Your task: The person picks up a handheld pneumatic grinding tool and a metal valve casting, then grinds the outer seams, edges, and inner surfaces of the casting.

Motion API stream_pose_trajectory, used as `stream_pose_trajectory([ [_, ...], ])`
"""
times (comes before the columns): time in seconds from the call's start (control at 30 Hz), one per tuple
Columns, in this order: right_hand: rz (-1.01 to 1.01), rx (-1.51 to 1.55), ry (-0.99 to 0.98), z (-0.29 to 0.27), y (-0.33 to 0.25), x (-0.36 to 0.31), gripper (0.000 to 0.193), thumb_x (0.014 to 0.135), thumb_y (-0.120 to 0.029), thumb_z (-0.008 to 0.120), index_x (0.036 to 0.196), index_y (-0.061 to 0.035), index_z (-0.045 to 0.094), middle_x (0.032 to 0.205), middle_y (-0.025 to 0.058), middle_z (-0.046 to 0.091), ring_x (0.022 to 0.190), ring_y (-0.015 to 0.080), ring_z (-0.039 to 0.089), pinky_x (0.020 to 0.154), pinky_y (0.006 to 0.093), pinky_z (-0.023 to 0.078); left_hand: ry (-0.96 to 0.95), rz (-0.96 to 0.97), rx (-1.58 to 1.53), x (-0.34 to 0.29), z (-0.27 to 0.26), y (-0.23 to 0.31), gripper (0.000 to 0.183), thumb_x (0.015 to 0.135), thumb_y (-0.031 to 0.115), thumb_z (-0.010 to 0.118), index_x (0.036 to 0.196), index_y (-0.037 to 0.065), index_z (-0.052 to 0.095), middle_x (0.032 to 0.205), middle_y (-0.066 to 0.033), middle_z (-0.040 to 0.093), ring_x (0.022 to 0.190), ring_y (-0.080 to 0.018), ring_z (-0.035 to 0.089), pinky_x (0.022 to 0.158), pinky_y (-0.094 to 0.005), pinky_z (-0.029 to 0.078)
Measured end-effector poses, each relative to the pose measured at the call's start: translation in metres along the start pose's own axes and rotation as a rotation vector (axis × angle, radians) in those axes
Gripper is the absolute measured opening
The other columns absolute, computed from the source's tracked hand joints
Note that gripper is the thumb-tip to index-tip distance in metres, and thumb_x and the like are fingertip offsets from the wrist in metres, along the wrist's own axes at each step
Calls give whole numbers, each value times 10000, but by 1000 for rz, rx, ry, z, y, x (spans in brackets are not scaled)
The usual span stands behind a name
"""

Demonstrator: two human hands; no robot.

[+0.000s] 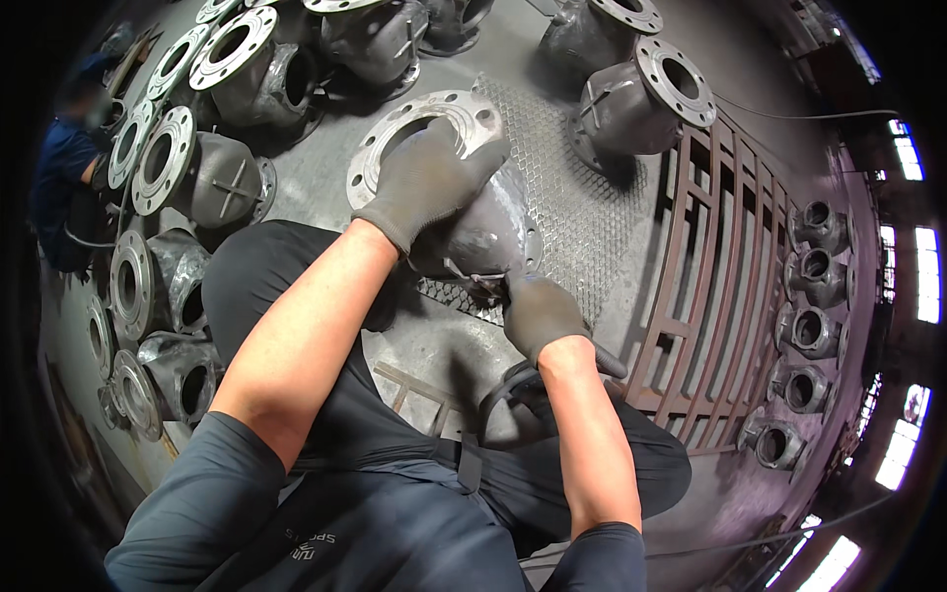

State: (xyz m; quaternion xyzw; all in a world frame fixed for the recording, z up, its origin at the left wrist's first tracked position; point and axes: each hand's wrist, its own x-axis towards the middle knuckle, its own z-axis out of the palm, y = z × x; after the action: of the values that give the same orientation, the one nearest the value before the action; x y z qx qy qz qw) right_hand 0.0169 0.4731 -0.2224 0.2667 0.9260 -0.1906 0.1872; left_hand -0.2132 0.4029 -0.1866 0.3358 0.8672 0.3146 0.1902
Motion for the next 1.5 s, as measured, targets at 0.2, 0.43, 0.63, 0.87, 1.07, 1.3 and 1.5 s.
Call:
stream_pose_trajectory([
  [0.2, 1, 21, 25, 3, 10, 3, 185, 985, -143, 656, 1133, -71, 743, 1051, 244, 756, 1011, 473, 711, 895, 565, 556, -53, -27, -6, 1, -2, 1, 908, 944, 716, 664, 1283, -126, 653, 1201, -354, 737, 1181, -469, 716, 1043, -506, 541],
  [0.43, -30, 40, 26, -13, 11, 0, 186, 980, -137, 634, 1104, -59, 749, 1046, 250, 756, 1003, 470, 712, 901, 561, 555, -2, -14, 3, 1, -2, 1, 895, 945, 700, 673, 1257, -139, 660, 1142, -333, 765, 1133, -441, 751, 1003, -483, 575],
  [0.63, -18, 19, 0, -20, 13, 0, 200, 973, -140, 631, 1099, -55, 761, 1025, 256, 754, 997, 465, 714, 898, 558, 556, -6, -15, 19, 3, -2, -3, 901, 946, 705, 670, 1259, -140, 658, 1156, -337, 761, 1140, -444, 748, 1013, -491, 571],
  [0.87, -54, 53, -1, -28, 21, 3, 205, 968, -156, 645, 1092, -61, 778, 1020, 248, 757, 995, 457, 720, 905, 551, 559, -8, 16, 16, 4, 1, -5, 914, 944, 710, 675, 1271, -143, 646, 1155, -341, 758, 1140, -447, 746, 1012, -488, 572],
  [1.07, -5, 5, -72, -18, 9, 9, 221, 968, -143, 626, 1129, -53, 748, 1072, 259, 760, 1053, 461, 725, 933, 558, 569, -10, -49, -27, -1, -4, 1, 854, 927, 689, 695, 1209, -117, 684, 1134, -350, 739, 1135, -481, 715, 1025, -510, 537],
  [1.3, 21, 26, -39, -7, -4, 10, 225, 948, -137, 672, 1147, -61, 745, 1097, 265, 751, 1059, 481, 710, 928, 559, 563, 33, -21, -8, 1, 2, -4, 838, 928, 678, 697, 1190, -118, 687, 1134, -353, 738, 1130, -482, 715, 1020, -510, 539],
  [1.5, -102, 123, -6, -34, 41, -1, 186, 993, -180, 653, 1125, -67, 721, 1058, 235, 744, 1027, 454, 708, 905, 558, 553, 11, -24, -23, 1, 0, -1, 832, 931, 677, 697, 1187, -115, 693, 1133, -355, 738, 1126, -484, 715, 1016, -521, 538],
])
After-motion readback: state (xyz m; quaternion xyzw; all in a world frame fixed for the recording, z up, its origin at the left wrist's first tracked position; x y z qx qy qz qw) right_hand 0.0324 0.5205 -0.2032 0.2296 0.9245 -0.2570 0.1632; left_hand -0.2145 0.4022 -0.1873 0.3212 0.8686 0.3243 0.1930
